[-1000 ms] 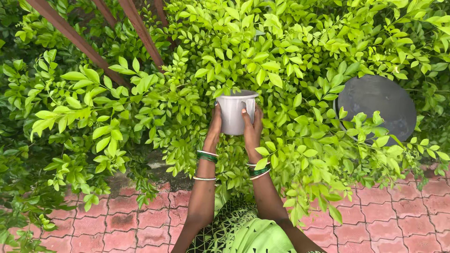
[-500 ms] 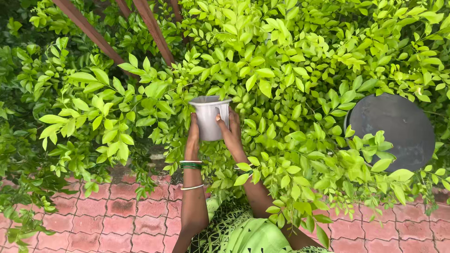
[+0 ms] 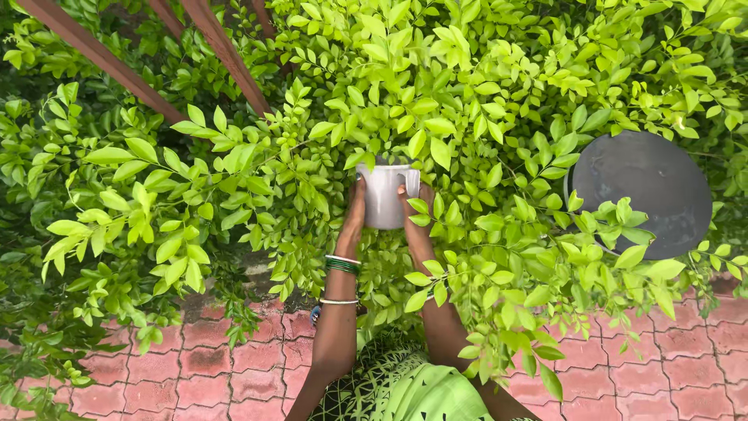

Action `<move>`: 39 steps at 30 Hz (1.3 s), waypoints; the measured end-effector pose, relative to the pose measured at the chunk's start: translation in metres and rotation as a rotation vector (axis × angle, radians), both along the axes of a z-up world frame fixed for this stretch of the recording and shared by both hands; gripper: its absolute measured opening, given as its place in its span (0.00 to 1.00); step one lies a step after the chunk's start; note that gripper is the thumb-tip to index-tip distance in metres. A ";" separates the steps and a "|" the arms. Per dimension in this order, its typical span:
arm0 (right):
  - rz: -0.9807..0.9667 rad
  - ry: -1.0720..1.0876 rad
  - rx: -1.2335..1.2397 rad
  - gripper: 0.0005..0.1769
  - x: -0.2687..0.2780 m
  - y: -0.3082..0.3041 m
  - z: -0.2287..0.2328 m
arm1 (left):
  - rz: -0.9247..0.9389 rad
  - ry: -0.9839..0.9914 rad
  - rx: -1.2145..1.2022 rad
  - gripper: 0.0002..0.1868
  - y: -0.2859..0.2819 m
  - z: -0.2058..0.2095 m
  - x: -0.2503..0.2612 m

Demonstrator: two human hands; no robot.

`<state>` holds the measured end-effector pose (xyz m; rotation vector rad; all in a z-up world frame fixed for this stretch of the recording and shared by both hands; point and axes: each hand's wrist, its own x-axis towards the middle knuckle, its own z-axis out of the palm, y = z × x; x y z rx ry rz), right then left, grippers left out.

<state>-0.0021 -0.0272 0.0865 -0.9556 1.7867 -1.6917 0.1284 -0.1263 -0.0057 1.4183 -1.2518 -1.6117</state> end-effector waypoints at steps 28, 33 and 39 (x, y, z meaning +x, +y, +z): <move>0.021 -0.209 0.111 0.31 0.198 -0.007 0.038 | -0.050 0.169 0.025 0.48 -0.019 -0.003 0.197; -0.165 -0.225 0.109 0.33 0.195 0.002 0.027 | -0.163 0.130 -0.027 0.46 -0.017 -0.016 0.167; -0.238 -0.301 -0.024 0.28 0.182 0.025 0.044 | -0.274 0.143 -0.056 0.47 0.006 -0.018 0.128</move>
